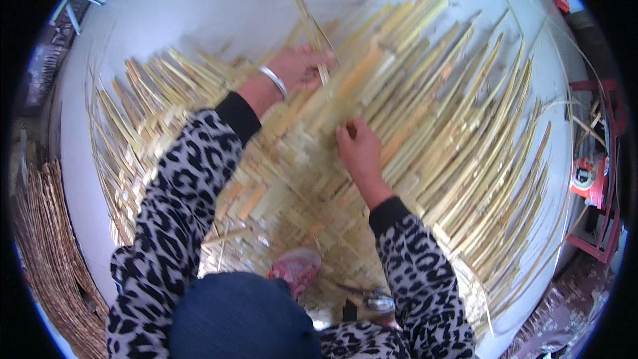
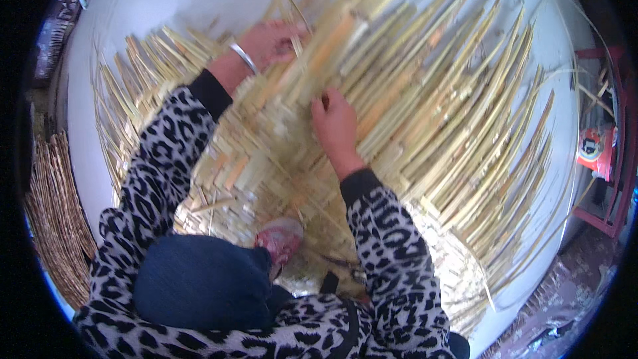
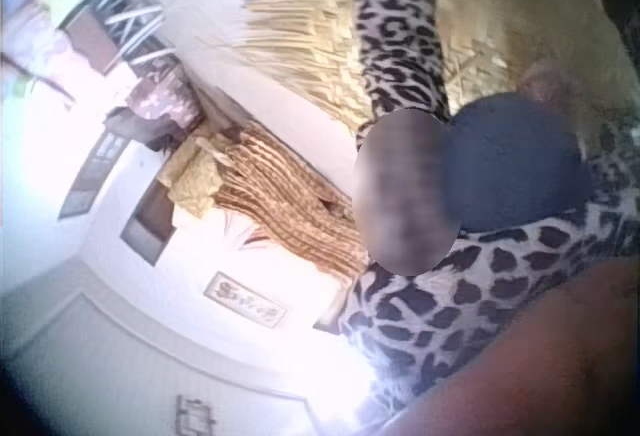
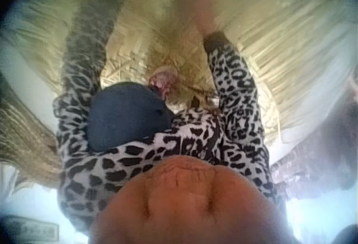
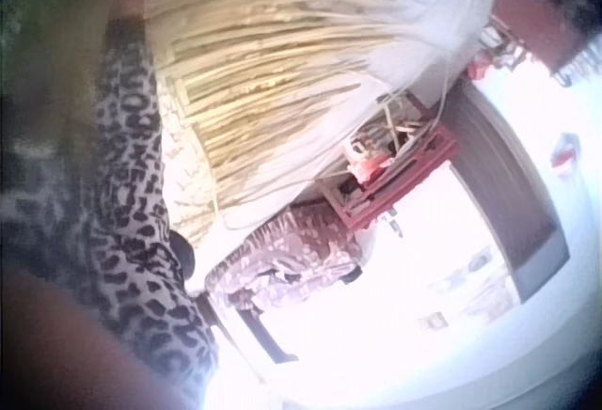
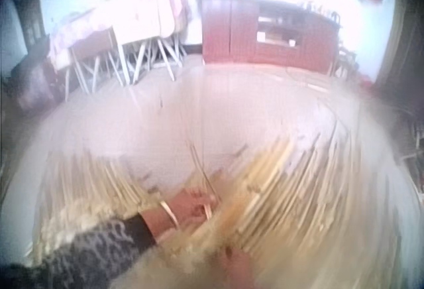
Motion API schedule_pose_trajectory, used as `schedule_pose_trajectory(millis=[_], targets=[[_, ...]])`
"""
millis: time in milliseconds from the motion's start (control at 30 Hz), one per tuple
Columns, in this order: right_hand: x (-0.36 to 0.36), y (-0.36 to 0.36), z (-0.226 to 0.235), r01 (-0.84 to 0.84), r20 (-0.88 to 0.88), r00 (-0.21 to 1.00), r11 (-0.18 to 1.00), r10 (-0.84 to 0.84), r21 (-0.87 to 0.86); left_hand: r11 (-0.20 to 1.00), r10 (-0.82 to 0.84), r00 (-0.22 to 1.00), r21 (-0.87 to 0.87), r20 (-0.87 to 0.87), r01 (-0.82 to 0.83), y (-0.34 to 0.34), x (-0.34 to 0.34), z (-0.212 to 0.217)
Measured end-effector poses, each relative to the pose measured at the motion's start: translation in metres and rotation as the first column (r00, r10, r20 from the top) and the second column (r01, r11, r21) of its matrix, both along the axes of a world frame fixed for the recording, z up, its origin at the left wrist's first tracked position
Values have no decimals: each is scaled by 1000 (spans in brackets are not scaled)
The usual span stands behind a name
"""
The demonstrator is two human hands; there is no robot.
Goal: The person sits on the floor and weaves a large mat using dried palm leaves. They interlace the leaves by hand, occasionally using scissors to trim excess material.
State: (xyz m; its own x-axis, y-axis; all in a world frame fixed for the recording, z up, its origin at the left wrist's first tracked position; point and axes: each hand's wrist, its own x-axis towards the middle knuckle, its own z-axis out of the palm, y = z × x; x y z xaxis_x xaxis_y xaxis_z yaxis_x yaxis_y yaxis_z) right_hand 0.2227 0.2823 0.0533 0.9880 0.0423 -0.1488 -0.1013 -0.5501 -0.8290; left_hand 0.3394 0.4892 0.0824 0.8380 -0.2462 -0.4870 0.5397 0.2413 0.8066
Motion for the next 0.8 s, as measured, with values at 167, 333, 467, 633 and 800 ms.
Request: schedule_pose_trajectory(millis=[167,333,467,633,800], targets=[[0,4,1,25,-23,999,999,-25,24,801,-2,965,578,262,-155,-38,7,4],[-3,6,3,80,-117,991,995,-72,65,715,52,882,599,469,-360,-56,0,11],[-5,3,5,52,-58,997,996,-48,73,912,226,942,287,250,-294,-54,9,17],[-2,2,0,61,-125,991,997,-55,40,778,-17,902,572,431,-259,-50,10,19],[-2,4,1,37,-107,994,999,-36,11,708,-51,893,647,446,-283,-32,8,-2]])
